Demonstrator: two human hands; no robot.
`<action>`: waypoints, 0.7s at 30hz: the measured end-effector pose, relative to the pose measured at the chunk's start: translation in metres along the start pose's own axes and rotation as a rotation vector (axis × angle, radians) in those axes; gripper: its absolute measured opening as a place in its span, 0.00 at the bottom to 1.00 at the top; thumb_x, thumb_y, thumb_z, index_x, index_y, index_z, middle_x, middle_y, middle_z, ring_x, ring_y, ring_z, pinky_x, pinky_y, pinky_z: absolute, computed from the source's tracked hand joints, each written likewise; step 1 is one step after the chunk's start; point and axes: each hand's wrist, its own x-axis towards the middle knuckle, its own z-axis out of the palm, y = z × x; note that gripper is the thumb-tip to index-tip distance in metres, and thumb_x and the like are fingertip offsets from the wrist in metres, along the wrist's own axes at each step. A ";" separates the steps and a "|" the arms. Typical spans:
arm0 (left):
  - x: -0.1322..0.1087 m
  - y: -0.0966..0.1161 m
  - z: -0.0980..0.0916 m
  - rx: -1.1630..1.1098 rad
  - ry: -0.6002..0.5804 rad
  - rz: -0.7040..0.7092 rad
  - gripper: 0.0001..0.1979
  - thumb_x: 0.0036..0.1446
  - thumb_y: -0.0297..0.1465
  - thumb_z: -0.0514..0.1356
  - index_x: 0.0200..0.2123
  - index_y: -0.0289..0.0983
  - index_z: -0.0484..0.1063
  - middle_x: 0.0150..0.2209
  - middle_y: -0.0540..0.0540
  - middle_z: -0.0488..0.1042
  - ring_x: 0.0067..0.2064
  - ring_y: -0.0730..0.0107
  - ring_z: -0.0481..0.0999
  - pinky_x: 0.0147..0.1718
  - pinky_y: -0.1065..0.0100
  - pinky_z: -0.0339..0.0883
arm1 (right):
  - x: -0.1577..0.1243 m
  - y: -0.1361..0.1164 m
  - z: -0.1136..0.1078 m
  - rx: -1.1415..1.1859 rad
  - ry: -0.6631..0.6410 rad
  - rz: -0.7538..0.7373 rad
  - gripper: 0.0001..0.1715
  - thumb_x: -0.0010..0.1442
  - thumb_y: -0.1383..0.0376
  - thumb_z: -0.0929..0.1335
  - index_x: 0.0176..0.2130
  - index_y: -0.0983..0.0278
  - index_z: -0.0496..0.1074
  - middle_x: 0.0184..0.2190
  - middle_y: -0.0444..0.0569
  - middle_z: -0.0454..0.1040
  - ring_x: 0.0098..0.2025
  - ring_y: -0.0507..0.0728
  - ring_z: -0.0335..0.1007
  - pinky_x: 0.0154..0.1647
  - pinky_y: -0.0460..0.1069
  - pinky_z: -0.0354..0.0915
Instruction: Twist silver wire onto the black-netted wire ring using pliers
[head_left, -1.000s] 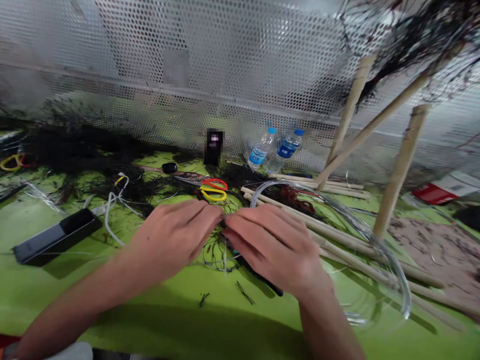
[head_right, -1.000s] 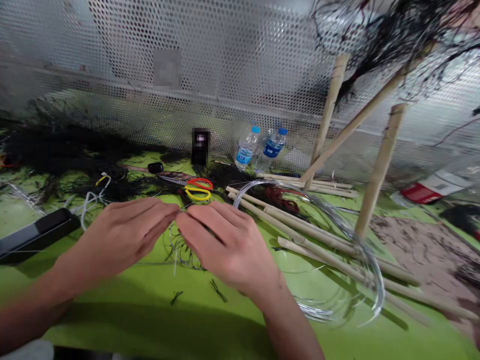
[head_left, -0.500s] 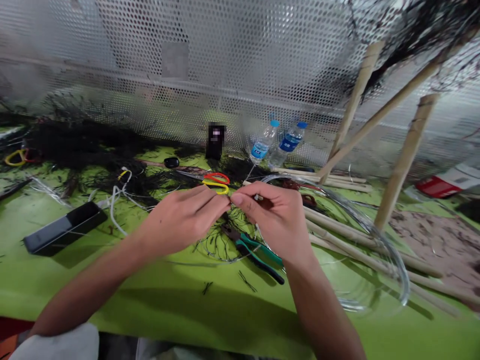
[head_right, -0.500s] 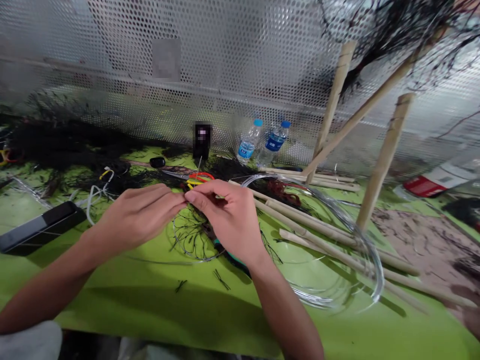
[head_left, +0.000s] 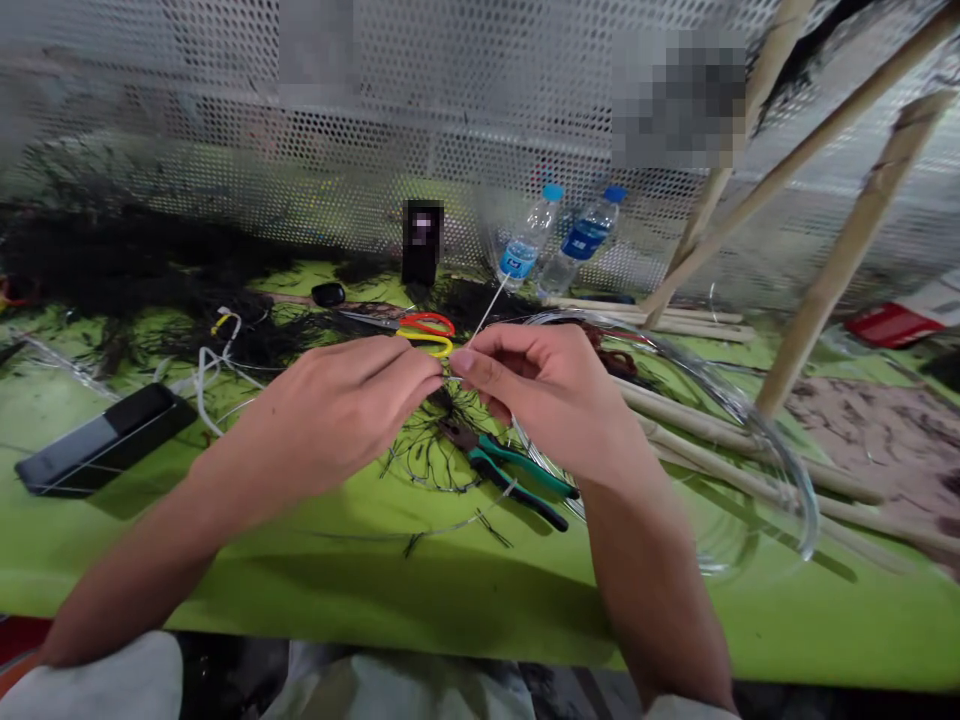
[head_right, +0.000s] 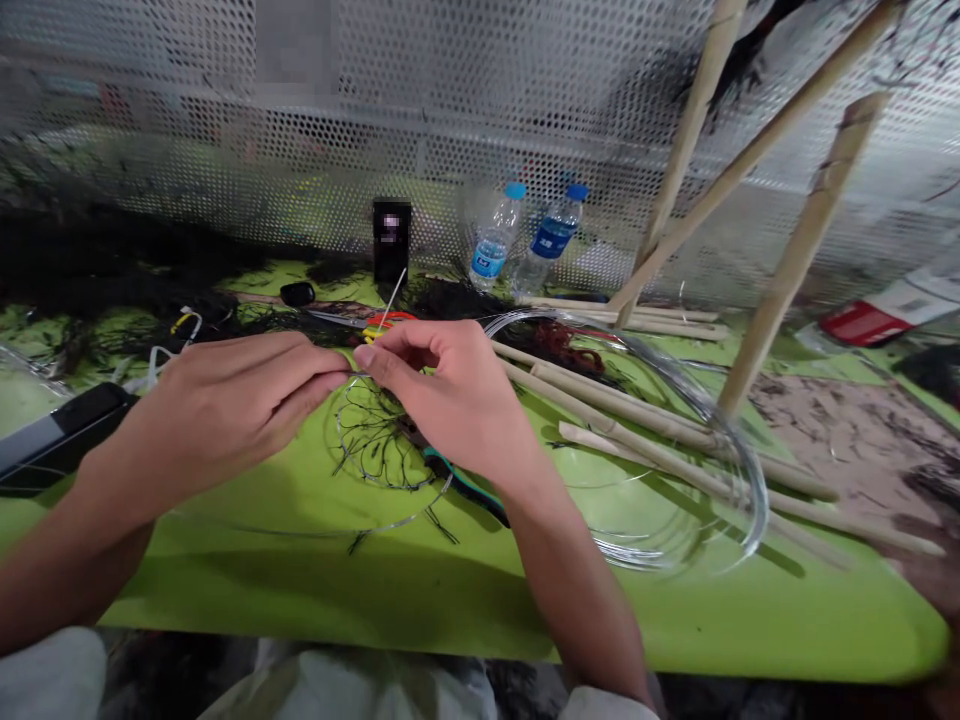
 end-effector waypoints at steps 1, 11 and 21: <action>0.000 0.000 0.000 0.006 0.005 0.020 0.10 0.74 0.27 0.53 0.40 0.35 0.73 0.31 0.50 0.71 0.30 0.69 0.71 0.30 0.62 0.60 | 0.001 0.002 -0.002 0.018 -0.033 0.040 0.22 0.61 0.50 0.76 0.29 0.66 0.77 0.20 0.39 0.65 0.22 0.47 0.56 0.21 0.46 0.49; -0.001 0.016 -0.010 -0.072 0.092 0.067 0.09 0.72 0.26 0.57 0.36 0.38 0.71 0.33 0.50 0.77 0.31 0.70 0.74 0.33 0.63 0.64 | 0.017 0.025 -0.013 0.622 -0.547 0.220 0.15 0.57 0.60 0.79 0.29 0.66 0.75 0.21 0.38 0.65 0.22 0.46 0.54 0.22 0.45 0.47; 0.004 0.020 -0.009 -0.113 0.136 0.024 0.12 0.74 0.28 0.53 0.35 0.39 0.69 0.31 0.49 0.76 0.33 0.69 0.75 0.35 0.64 0.66 | 0.021 0.063 0.045 1.100 -0.477 -0.103 0.24 0.54 0.57 0.77 0.23 0.61 0.62 0.22 0.38 0.57 0.24 0.50 0.49 0.24 0.45 0.53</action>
